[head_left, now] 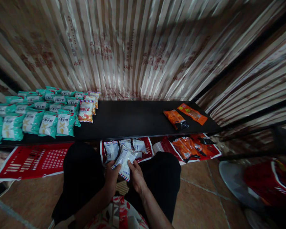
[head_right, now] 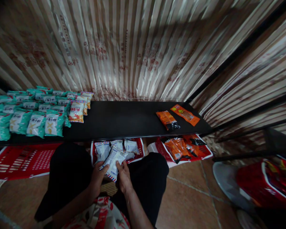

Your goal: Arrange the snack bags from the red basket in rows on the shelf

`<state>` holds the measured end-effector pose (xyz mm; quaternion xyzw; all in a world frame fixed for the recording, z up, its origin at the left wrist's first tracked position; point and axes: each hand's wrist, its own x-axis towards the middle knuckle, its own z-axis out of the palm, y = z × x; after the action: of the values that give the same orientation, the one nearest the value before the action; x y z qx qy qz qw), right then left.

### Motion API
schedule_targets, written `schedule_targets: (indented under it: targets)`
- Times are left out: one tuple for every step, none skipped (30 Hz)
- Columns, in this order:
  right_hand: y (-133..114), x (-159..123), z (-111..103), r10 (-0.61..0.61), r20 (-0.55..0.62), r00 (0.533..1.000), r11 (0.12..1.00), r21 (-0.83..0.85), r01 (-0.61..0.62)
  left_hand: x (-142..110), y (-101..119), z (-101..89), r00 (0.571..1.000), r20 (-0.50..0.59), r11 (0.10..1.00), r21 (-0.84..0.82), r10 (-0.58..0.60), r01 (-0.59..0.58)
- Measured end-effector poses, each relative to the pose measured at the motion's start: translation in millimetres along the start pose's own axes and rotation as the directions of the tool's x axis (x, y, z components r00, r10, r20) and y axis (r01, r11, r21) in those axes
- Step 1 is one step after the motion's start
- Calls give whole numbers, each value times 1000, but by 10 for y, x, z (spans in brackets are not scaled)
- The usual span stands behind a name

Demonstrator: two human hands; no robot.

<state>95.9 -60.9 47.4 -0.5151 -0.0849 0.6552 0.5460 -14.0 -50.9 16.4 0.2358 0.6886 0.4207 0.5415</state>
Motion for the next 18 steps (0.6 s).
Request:
schedule_targets:
  targets:
    - [-8,1,-1,-4,8,1000,1000,-6,4,11,-3,-2,999,-2,999,27,34,-34]
    - [-15,1,0,-5,14,1000,1000,-12,5,24,-5,-4,997,-5,996,59,73,-73]
    - [-20,1,2,-3,14,1000,1000,-16,3,37,-5,-6,993,-4,989,98,116,-115]
    - [-24,2,4,1,12,1000,1000,-18,-1,48,-2,-8,986,4,976,143,165,-164]
    - [-26,3,6,8,9,1000,1000,-20,-7,55,4,-12,976,22,957,194,217,-217]
    - [-28,4,8,12,8,1000,1000,-21,-12,58,14,-16,962,45,930,248,270,-272]
    - [-30,6,8,15,6,1000,1000,-23,-14,56,25,-21,944,70,895,301,323,-329]
    - [-32,8,8,16,5,1000,1000,-26,-16,47,40,-26,921,97,855,347,377,-386]
    - [-34,9,8,16,3,1000,999,-30,-16,34,56,-31,893,122,810,382,434,-446]
    - [-36,10,7,15,2,1000,999,-34,-15,16,73,-36,858,143,764,402,493,-505]
    - [-37,10,5,12,0,1000,999,-38,-12,-6,90,-39,820,165,717,412,548,-562]
    - [-38,10,4,9,1,1000,999,-43,-9,-30,108,-41,778,194,670,412,597,-617]
    - [-37,10,1,6,3,1000,999,-49,-6,-54,126,-42,739,226,626,410,635,-663]
    - [-35,11,-1,2,2,1000,998,-55,-2,-79,144,-42,704,259,586,408,661,-700]
    - [-32,13,-4,0,0,1000,998,-63,0,-102,162,-40,674,290,550,409,679,-729]
    - [-29,15,-5,-3,-1,1000,998,-70,2,-123,179,-39,648,316,516,410,693,-752]
    - [-28,17,-6,-6,-4,1000,997,-76,6,-143,195,-37,623,336,485,411,706,-772]
    - [-28,18,-5,-9,-6,1000,997,-82,8,-159,210,-35,599,353,456,411,718,-789]
